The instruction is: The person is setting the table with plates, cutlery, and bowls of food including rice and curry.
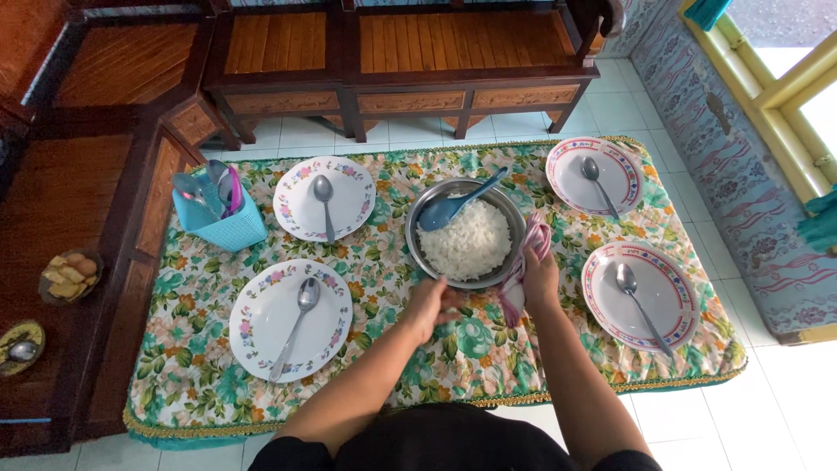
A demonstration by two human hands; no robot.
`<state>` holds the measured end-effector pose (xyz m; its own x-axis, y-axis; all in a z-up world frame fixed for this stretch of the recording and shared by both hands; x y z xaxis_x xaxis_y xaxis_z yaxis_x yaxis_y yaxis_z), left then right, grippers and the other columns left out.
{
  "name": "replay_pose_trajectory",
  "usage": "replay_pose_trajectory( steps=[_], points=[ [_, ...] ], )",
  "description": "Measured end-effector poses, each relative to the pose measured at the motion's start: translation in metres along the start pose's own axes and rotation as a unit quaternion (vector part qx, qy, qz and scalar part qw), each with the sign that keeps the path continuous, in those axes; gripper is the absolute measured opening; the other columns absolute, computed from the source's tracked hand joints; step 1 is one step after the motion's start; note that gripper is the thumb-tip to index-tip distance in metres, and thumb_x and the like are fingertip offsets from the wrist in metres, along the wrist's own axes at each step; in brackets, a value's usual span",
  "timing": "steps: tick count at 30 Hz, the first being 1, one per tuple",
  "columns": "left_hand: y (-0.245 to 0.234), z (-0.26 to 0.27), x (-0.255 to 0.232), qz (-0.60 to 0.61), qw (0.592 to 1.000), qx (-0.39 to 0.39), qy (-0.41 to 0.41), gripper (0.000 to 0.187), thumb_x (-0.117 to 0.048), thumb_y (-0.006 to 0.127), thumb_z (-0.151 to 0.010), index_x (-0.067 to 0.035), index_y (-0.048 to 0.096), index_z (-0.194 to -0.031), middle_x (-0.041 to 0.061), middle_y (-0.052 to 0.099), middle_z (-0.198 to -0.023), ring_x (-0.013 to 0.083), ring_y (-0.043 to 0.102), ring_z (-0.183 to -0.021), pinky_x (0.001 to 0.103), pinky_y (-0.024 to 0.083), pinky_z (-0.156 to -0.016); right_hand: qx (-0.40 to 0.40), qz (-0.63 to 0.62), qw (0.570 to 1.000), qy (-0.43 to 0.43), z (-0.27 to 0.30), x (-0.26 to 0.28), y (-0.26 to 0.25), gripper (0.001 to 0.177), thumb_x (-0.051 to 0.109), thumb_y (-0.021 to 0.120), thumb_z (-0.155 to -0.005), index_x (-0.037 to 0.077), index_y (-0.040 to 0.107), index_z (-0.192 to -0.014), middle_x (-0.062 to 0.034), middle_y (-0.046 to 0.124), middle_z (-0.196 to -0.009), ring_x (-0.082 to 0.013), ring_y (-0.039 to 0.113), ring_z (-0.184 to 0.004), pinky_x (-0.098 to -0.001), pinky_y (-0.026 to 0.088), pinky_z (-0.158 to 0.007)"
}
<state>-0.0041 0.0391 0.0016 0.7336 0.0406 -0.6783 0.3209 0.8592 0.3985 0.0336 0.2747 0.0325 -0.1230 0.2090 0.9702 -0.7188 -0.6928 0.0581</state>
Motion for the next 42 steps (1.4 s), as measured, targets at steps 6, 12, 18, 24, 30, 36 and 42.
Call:
replay_pose_trajectory(
  steps=[6, 12, 18, 24, 30, 36, 42],
  points=[
    [-0.008, 0.003, -0.037, 0.016, 0.997, -0.017, 0.07, 0.032, -0.021, 0.044, -0.107, -0.001, 0.053, -0.131, 0.016, 0.069, -0.114, 0.029, 0.076, -0.094, 0.044, 0.068, -0.081, -0.028, -0.064, 0.998, -0.001, 0.006, -0.018, 0.013, 0.03, 0.018, 0.054, -0.107, -0.001, 0.058, -0.131, -0.012, 0.069, -0.106, -0.0216, 0.065, -0.088, -0.0379, 0.056, -0.079],
    [-0.007, 0.004, -0.039, 0.011, 0.997, -0.028, 0.069, 0.032, -0.017, 0.049, -0.104, -0.001, 0.053, -0.131, 0.017, 0.071, -0.114, 0.0286, 0.077, -0.093, 0.042, 0.067, -0.079, 0.005, -0.151, 0.982, 0.111, 0.092, 0.007, 0.042, 0.032, 0.018, 0.051, -0.102, 0.011, 0.048, -0.133, -0.0088, 0.067, -0.1, -0.0191, 0.067, -0.08, -0.0366, 0.061, -0.069],
    [-0.04, -0.023, -0.053, -0.084, 0.993, -0.056, 0.063, 0.027, -0.011, 0.057, -0.095, 0.0, 0.057, -0.12, 0.016, 0.071, -0.097, 0.0239, 0.075, -0.075, 0.038, 0.068, -0.068, 0.143, -0.017, 0.975, 0.169, 0.094, -0.013, -0.02, 0.029, 0.018, 0.055, -0.104, 0.001, 0.057, -0.127, -0.0183, 0.071, -0.098, -0.0256, 0.067, -0.074, -0.0393, 0.059, -0.065],
    [-0.072, -0.034, -0.097, -0.257, 0.958, -0.11, 0.071, 0.015, -0.014, 0.064, -0.092, 0.001, 0.064, -0.093, 0.007, 0.069, -0.07, 0.0134, 0.065, -0.051, 0.029, 0.06, -0.048, 0.021, 0.444, 0.894, -0.056, 0.073, 0.004, -0.071, 0.05, 0.034, 0.06, -0.099, 0.005, 0.053, -0.139, -0.0251, 0.068, -0.118, -0.0373, 0.069, -0.101, -0.0485, 0.058, -0.086],
    [-0.077, -0.038, -0.117, -0.365, 0.893, -0.235, 0.12, 0.022, -0.018, 0.062, -0.099, 0.003, 0.059, -0.102, 0.018, 0.064, -0.093, 0.0283, 0.064, -0.077, 0.045, 0.054, -0.068, 0.091, 0.644, 0.75, -0.117, 0.053, 0.022, -0.063, 0.078, 0.052, 0.07, -0.09, 0.013, 0.043, -0.151, -0.0303, 0.048, -0.145, -0.049, 0.055, -0.127, -0.0559, 0.048, -0.103],
    [-0.053, -0.002, -0.081, -0.195, 0.941, -0.224, 0.164, 0.037, -0.02, 0.062, -0.096, -0.006, 0.052, -0.128, 0.013, 0.068, -0.109, 0.0282, 0.069, -0.095, 0.043, 0.059, -0.082, 0.118, 0.319, 0.935, -0.1, 0.011, 0.011, -0.016, 0.071, 0.027, 0.07, -0.093, -0.001, 0.041, -0.151, -0.0244, 0.068, -0.127, -0.0363, 0.071, -0.107, -0.0431, 0.058, -0.088],
    [-0.014, 0.042, -0.066, -0.158, 0.973, -0.157, 0.068, 0.066, -0.01, 0.055, -0.097, -0.021, 0.025, -0.156, 0.01, 0.058, -0.131, 0.0217, 0.067, -0.099, 0.038, 0.062, -0.077, 0.208, 0.004, 0.959, 0.19, 0.004, -0.002, 0.023, 0.029, 0.012, 0.059, -0.1, -0.006, 0.055, -0.122, -0.0211, 0.069, -0.098, -0.0312, 0.069, -0.078, -0.0373, 0.06, -0.062]
  ],
)
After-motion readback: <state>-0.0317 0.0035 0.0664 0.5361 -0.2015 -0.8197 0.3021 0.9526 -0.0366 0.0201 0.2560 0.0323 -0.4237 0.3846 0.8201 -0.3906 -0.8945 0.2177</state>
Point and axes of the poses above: each hand's wrist, its own z-axis away from the middle knuckle, its own y-axis out of the palm, x = y × z, the point moved 2 cm from there along -z, towards the middle knuckle
